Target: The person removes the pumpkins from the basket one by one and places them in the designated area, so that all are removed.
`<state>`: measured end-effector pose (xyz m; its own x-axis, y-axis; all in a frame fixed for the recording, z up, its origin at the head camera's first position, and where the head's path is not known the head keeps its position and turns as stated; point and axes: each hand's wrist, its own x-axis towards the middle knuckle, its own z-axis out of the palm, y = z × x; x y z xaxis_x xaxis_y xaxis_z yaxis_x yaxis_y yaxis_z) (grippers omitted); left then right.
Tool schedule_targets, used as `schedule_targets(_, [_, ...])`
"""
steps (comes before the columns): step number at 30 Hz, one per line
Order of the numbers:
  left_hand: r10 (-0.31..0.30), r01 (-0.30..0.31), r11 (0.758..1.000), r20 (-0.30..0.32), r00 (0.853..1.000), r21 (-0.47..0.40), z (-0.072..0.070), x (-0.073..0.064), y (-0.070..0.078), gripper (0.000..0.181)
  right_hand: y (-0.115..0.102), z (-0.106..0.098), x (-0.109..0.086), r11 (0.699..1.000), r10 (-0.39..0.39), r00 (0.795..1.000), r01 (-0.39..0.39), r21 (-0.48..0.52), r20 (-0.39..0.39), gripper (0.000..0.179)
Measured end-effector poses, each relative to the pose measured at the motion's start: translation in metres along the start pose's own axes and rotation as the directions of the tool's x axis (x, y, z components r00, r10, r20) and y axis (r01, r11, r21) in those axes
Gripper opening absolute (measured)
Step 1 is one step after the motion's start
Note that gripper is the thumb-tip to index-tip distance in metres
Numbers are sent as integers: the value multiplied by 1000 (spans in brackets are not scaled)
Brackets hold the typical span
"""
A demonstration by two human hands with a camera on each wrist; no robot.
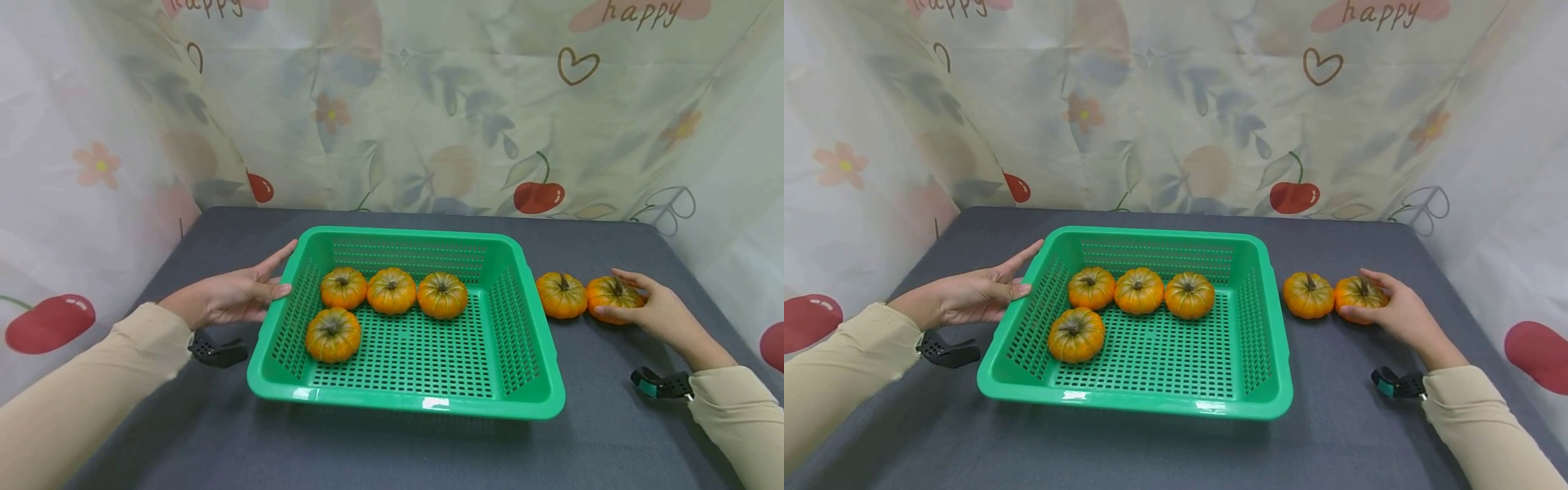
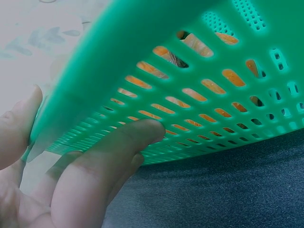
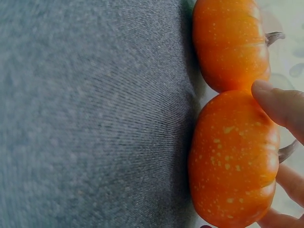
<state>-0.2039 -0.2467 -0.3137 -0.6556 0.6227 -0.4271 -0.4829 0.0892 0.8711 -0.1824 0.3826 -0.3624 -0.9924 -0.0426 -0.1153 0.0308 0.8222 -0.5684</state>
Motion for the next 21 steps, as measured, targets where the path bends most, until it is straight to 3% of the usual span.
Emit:
schedule_targets(14, [-3, 3, 1000, -3, 1000, 7, 1, 0, 0, 91, -1, -9, -3, 998, 25, 1000, -25, 54, 1, 95])
schedule_targets(21, [-7, 7, 1000, -2, 1000, -1, 0, -1, 0, 91, -8, -18, -7, 994, 31, 999, -27, 102, -36, 92])
